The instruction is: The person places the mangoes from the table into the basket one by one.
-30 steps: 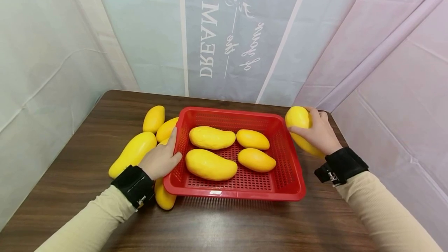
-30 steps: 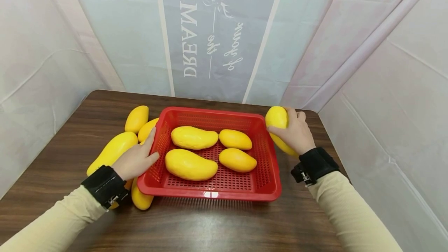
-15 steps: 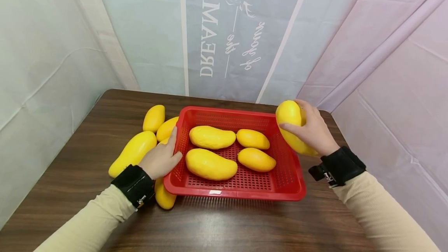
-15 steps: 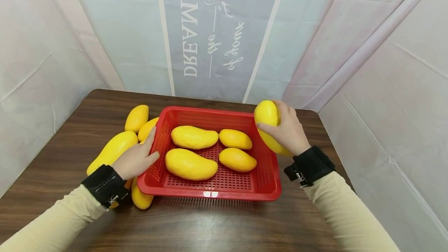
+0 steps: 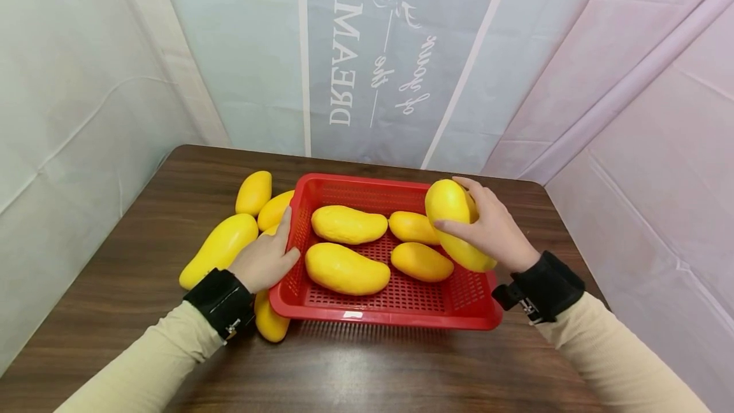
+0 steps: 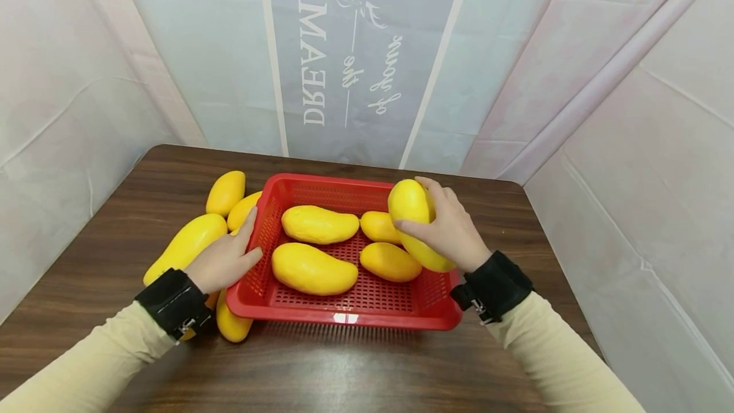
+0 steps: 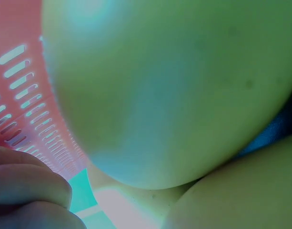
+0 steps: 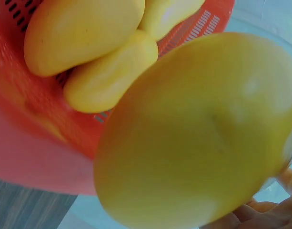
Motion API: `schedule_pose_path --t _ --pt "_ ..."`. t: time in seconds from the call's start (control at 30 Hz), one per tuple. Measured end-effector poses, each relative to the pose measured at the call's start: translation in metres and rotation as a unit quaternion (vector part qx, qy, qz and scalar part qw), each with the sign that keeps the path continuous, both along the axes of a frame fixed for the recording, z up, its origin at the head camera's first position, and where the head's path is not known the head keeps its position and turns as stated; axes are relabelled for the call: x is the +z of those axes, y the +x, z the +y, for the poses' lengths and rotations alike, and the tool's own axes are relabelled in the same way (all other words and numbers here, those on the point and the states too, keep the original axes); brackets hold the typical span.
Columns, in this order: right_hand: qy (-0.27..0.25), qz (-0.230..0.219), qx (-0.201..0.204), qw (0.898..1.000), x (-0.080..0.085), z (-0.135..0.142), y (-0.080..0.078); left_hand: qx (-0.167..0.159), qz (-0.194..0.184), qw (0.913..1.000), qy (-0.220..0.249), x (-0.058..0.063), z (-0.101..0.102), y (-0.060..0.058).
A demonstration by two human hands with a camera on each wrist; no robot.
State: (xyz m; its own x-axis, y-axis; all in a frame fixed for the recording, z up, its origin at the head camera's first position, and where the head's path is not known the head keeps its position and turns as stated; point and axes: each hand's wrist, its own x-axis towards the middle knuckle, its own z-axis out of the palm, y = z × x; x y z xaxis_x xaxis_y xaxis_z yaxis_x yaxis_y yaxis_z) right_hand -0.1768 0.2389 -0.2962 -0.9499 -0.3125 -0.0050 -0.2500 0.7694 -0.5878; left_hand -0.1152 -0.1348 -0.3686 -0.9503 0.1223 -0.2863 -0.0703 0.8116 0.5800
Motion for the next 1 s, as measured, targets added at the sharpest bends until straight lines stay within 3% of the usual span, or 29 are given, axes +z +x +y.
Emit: schedule_pose_path --t 0.4,1.0 --pt "-0.004 -0.029 0.027 0.999 -0.014 -0.008 0.008 0.0 -0.003 1.0 0.001 0.001 0.0 0.001" --pt "0.046 -0.089 0.125 0.987 -0.028 -0.023 0.019 -0.001 0.001 1.0 0.002 0.0 0.001 0.001"
